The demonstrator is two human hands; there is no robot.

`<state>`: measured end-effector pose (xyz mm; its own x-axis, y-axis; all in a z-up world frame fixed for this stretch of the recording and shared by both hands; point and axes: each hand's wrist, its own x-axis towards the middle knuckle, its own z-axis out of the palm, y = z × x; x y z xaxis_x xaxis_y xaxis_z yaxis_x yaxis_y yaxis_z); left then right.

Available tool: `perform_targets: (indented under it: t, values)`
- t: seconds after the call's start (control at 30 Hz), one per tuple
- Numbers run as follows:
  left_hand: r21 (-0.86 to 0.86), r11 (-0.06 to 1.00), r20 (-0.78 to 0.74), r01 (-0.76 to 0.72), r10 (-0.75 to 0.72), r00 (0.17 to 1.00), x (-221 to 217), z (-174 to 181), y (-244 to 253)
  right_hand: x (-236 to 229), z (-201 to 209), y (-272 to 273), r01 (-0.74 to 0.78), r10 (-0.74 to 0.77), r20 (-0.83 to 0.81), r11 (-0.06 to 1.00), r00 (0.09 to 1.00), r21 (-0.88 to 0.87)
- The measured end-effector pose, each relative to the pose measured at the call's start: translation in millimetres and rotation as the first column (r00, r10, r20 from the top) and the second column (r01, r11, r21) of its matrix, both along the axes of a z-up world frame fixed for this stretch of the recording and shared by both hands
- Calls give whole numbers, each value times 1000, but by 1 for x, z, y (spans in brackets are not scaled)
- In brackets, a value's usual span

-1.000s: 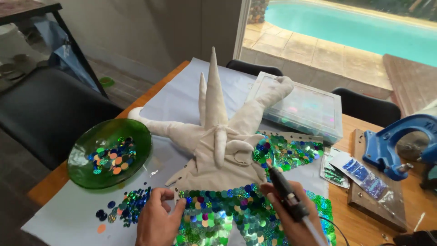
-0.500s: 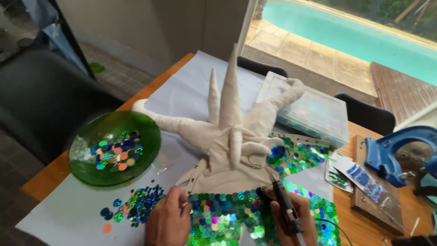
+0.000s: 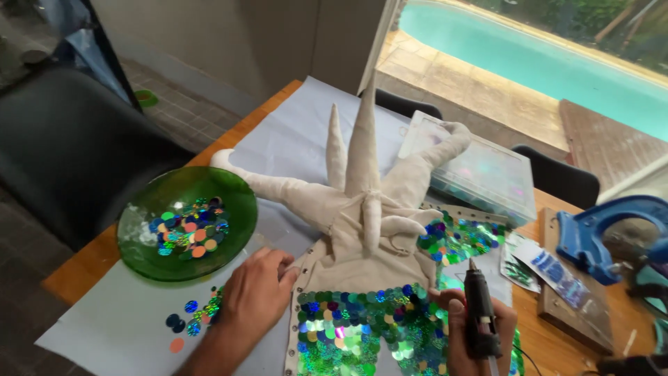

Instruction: Decorating a fabric structure by gluing sequins onto it using a hot glue gun

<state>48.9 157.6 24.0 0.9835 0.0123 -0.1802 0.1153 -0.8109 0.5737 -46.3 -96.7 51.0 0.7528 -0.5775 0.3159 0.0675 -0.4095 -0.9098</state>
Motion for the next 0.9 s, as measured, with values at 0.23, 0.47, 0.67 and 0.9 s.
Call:
perform_targets:
  t: [0.23,0.47,0.67,0.9]
  values:
    - [72,997,-122,13,-4,992,25,15,-8,7,-34,-34,-49,0,-262,982,965,-183]
    - [-19,1000,-248,-14,9,969,41,13,-12,14,-28,-31,-287,286,30,957,958,34]
    - [-176,979,-185,-106,73,980,45,0,-12,12,2,0,51,-54,-243,999,969,-19]
    - [-179,981,-99,-72,55,994,41,1,-8,14,-5,-1,-4,16,-206,998,978,63]
